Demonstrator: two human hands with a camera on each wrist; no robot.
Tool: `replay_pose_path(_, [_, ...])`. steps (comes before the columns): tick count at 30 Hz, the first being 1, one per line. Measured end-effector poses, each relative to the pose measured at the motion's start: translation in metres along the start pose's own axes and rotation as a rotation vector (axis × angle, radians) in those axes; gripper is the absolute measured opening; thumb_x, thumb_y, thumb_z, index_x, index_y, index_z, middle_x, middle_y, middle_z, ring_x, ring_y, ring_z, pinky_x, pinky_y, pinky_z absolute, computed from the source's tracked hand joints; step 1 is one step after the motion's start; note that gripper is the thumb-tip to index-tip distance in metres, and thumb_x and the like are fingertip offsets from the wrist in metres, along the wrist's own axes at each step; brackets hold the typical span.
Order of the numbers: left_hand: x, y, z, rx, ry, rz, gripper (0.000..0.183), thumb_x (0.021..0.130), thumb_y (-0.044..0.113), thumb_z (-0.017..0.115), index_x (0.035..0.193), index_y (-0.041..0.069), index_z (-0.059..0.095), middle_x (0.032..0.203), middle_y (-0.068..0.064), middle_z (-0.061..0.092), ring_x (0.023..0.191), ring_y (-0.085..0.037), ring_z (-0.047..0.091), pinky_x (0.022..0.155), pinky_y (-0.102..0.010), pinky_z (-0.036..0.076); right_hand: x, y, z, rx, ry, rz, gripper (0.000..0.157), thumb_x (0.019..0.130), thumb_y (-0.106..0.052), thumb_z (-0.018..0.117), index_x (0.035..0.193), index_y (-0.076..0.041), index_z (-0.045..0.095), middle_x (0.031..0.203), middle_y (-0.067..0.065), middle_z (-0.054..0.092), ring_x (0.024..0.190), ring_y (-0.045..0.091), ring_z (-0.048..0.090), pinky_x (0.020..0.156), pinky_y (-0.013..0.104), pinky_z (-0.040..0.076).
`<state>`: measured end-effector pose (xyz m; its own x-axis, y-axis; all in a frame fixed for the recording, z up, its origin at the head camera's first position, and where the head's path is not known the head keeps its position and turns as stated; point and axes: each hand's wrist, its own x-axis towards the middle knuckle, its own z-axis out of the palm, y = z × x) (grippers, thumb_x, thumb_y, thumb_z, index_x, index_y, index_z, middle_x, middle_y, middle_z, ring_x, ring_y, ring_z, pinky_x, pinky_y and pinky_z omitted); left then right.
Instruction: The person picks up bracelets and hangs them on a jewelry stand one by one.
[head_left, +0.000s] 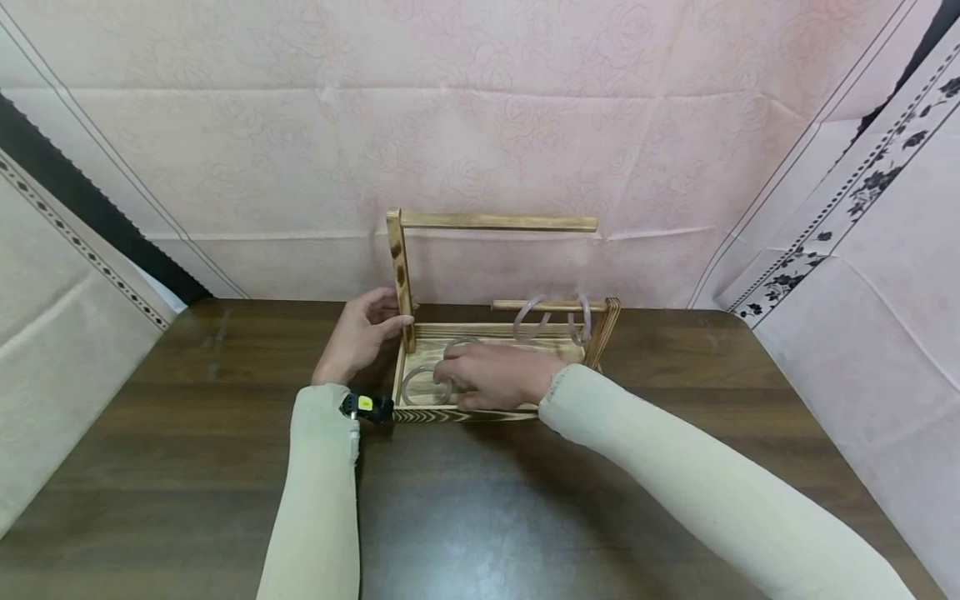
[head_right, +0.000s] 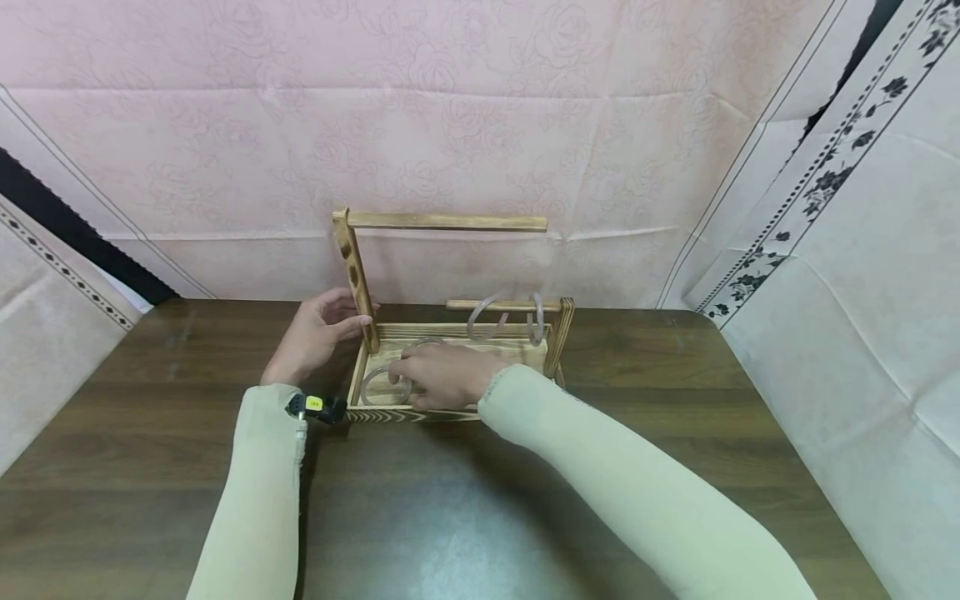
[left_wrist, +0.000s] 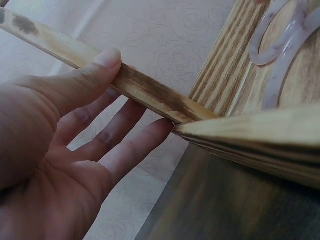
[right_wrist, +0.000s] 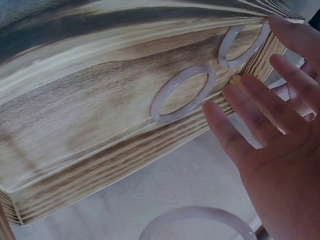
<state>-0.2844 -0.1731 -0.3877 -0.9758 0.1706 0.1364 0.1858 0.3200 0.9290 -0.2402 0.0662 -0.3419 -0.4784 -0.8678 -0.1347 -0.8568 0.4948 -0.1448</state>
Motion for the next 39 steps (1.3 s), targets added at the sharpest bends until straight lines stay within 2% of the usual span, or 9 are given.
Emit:
replay_pose_path(10, [0.0,0.0,-0.001,0.036,0.009,0.001,0.036,0.098,0.016,0.069,0.132,0.004,0.061,0.129,-0.015,0.068,0.116,-0.029,0.065,0.098,-0.038,0.059,0.009,-0.001,-0.002,0.032,-0.038,0.032,0.035,0.094,-0.018,0.072,0.127,-0.01,0.064,0.121,0.007,0.066,0.103,0.016,0.063,0.098,0.033,0.054])
replay_pose_path(18, [0.0,0.0,-0.002,0.031,0.004,-0.001,0.035,0.098,0.016,0.069,0.131,0.006,0.062,0.13,-0.014,0.068,0.117,-0.029,0.065,0.093,-0.028,0.059,0.015,0.001,-0.004,0.017,-0.074,0.063,0.037,0.094,-0.023,0.074,0.128,-0.011,0.064,0.128,0.006,0.064,0.112,0.018,0.063,0.104,0.036,0.052])
replay_pose_path(26, [0.0,0.0,-0.001,0.06,0.006,0.007,0.038,0.099,0.017,0.068,0.134,0.006,0.06,0.13,-0.014,0.068,0.118,-0.029,0.065,0.095,-0.033,0.058,0.021,0.002,-0.002,0.017,-0.104,0.093,0.035,0.092,-0.022,0.077,0.125,-0.013,0.066,0.122,0.006,0.067,0.109,0.017,0.063,0.101,0.034,0.052])
replay_pose_path(34, [0.001,-0.002,-0.001,0.07,0.006,0.017,0.04,0.099,0.017,0.069,0.135,0.004,0.059,0.129,-0.013,0.068,0.117,-0.029,0.065,0.092,-0.03,0.058,0.026,0.007,0.001,0.025,-0.118,0.105,0.033,0.09,-0.021,0.079,0.121,-0.014,0.068,0.118,0.004,0.069,0.105,0.015,0.063,0.097,0.032,0.053])
replay_pose_path(39, [0.001,-0.002,-0.002,0.069,0.007,0.006,0.039,0.098,0.018,0.069,0.134,0.005,0.06,0.129,-0.013,0.068,0.117,-0.029,0.065,0.096,-0.037,0.058,0.029,0.008,0.005,0.004,-0.108,0.095,0.035,0.089,-0.02,0.08,0.121,-0.017,0.069,0.118,0.004,0.068,0.105,0.016,0.064,0.096,0.031,0.054])
